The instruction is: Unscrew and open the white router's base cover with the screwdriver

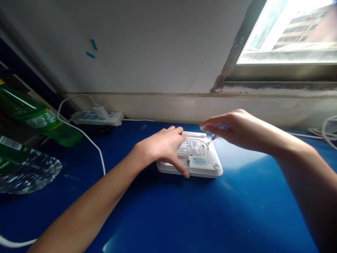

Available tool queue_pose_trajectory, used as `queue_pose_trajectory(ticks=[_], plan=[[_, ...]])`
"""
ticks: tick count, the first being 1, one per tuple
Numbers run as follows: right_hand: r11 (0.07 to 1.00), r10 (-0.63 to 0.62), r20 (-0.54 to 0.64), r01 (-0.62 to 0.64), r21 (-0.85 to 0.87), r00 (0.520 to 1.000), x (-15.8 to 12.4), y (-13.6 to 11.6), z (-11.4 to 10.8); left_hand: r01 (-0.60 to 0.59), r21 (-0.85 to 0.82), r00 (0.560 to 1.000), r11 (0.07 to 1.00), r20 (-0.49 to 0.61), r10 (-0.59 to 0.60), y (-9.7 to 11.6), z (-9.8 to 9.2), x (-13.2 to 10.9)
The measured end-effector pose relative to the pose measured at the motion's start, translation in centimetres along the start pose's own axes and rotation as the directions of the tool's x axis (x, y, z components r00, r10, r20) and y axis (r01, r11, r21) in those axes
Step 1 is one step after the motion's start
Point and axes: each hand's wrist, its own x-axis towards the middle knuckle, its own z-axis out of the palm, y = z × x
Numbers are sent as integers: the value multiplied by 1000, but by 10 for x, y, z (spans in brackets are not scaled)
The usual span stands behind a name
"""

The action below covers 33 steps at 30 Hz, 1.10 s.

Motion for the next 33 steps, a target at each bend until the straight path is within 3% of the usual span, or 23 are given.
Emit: queue_pose_trajectory(ticks=[4,9,15,24,29,33], plan=[[999,-40,-15,40,27,999,-1,8,3,-4,6,1000,1000,-6,4,1,1,0],[981,-195,-70,195,3,978,-4,10,2,12,13,1000,1000,-14,-12,3,1,-1],[999,-34,-15,34,26,999,-1,-2,0,24,-3,1000,1000,1,-24,4,-1,-1],[989,-132,-43,134,62,990,-2,-7,-1,54,-5,998,999,17,-54,6,-1,-1],[997,-37,-27,39,70,999,-1,-3,1,37,-12,999,999,13,-37,4,-2,0],[997,-45,-47,48,67,998,-2,3,0,40,14,999,999,16,-41,6,-4,0]])
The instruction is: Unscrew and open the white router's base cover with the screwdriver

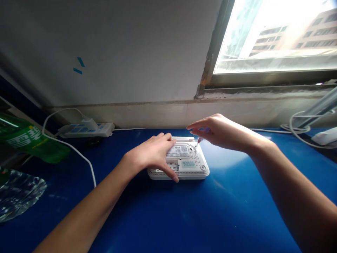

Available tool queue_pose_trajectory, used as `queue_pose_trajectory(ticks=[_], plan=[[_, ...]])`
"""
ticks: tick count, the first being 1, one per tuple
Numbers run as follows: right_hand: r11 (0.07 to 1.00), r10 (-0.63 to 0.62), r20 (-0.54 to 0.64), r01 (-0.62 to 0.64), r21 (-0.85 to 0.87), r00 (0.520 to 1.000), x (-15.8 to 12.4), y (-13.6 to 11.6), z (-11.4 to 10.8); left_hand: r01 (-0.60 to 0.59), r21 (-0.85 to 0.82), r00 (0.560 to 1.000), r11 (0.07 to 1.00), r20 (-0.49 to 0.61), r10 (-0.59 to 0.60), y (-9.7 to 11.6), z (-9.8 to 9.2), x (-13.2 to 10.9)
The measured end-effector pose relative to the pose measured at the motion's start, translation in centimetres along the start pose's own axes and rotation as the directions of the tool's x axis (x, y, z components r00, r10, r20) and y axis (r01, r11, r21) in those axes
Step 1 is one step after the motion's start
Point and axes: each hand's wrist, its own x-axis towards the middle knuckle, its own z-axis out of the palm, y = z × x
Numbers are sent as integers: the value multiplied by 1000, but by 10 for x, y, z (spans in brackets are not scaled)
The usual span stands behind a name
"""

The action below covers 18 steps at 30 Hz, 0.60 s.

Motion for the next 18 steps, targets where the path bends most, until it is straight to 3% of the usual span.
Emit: queue_pose_trajectory(ticks=[4,10,16,18], plan=[[994,-102,-10,102,-34,995,-1,-1,-2,-6,5,1000,1000,-5,6,-1,1,0],[999,-11,-7,11,-40,1000,3,-3,5,-8,-7,1000,1000,0,8,-1,2,0],[991,-126,-18,125,-46,992,0,-5,3,-6,-18,1000,1000,-5,6,-2,3,0],[994,-104,-5,103,-37,995,-1,-7,2,-1,-24,1000,1000,-1,1,-2,3,1]])
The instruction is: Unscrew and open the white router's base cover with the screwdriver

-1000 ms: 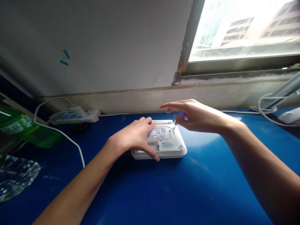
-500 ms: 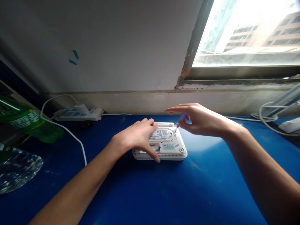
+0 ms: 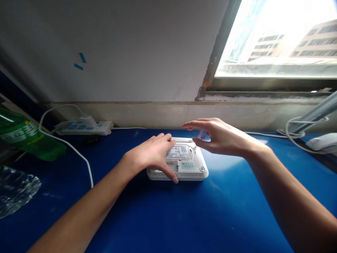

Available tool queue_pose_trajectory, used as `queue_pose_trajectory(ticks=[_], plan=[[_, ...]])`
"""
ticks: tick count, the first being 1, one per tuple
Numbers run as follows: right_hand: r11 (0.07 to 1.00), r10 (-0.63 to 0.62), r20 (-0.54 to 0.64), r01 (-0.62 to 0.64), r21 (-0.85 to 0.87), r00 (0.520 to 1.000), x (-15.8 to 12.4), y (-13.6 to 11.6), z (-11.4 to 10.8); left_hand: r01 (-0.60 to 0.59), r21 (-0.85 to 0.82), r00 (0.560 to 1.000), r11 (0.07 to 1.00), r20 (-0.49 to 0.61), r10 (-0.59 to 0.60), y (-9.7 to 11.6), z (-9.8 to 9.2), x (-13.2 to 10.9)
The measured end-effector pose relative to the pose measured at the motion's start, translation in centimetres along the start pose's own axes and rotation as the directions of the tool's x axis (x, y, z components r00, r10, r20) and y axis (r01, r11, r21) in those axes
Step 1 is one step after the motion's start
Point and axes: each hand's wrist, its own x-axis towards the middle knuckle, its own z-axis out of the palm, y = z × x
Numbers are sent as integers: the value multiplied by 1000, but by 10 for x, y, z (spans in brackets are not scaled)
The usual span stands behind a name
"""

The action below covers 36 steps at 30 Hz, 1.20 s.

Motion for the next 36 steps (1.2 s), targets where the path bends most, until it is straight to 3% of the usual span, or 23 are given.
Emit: queue_pose_trajectory(ticks=[5,13,21,27,33,36], plan=[[992,119,20,-119,33,993,2,2,2,1,-12,1000,1000,-4,-1,-2,0,-1],[997,22,44,-25,67,999,-1,-3,-4,6,-27,1000,1000,1,-6,0,0,-2],[992,110,13,-110,68,994,2,3,-1,10,-30,1000,999,8,-10,1,-1,-1],[998,15,5,-15,66,1000,0,-1,-3,9,-43,1000,999,9,-8,0,0,-2],[992,114,29,-115,60,993,3,0,1,21,-64,1000,998,9,-20,-1,0,-2],[992,103,6,-103,78,995,4,2,2,23,-53,1000,998,11,-22,-1,0,-2]])
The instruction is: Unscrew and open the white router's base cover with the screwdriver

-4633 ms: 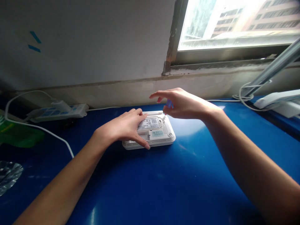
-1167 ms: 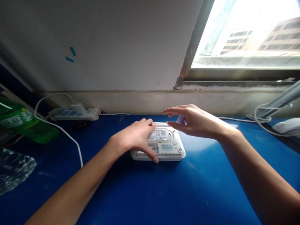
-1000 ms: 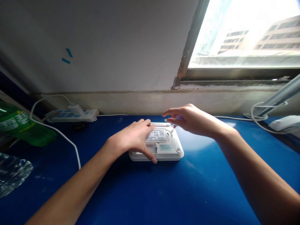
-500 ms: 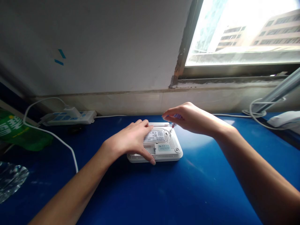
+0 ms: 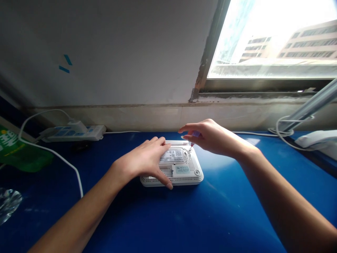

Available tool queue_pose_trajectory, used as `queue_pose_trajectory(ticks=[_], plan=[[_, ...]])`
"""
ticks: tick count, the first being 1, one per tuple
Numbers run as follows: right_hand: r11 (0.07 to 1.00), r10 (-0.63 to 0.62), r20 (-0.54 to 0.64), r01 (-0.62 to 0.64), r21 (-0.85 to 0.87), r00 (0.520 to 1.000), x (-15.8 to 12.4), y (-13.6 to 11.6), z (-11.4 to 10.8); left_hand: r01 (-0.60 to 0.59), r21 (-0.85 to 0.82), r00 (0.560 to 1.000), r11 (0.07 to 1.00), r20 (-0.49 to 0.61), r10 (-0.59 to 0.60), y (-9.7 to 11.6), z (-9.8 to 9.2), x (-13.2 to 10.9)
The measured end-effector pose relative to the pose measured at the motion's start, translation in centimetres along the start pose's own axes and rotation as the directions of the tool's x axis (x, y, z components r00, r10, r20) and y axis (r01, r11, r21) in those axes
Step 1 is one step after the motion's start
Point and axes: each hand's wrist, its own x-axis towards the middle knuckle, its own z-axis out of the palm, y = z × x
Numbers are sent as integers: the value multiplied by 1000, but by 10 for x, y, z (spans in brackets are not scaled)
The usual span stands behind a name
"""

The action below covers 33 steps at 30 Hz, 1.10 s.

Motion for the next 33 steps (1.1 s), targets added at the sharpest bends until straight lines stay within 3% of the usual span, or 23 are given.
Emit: queue_pose_trajectory(ticks=[4,10,16,23,33], plan=[[998,-63,23,62,25,998,-1,-2,-2,-4,13,1000,1000,-4,4,1,-1,0],[999,34,23,-33,-42,999,-1,-3,0,-10,30,1000,1000,1,10,0,-1,1],[998,-8,49,11,-58,999,-4,1,-1,-15,36,1000,999,-1,15,1,-1,1],[999,29,92,-32,26,995,-5,0,-4,-11,22,1000,1000,2,11,0,-1,0],[997,-20,-47,23,72,999,-13,4,-26,-4,-7,999,1000,37,4,-4,-5,0]])
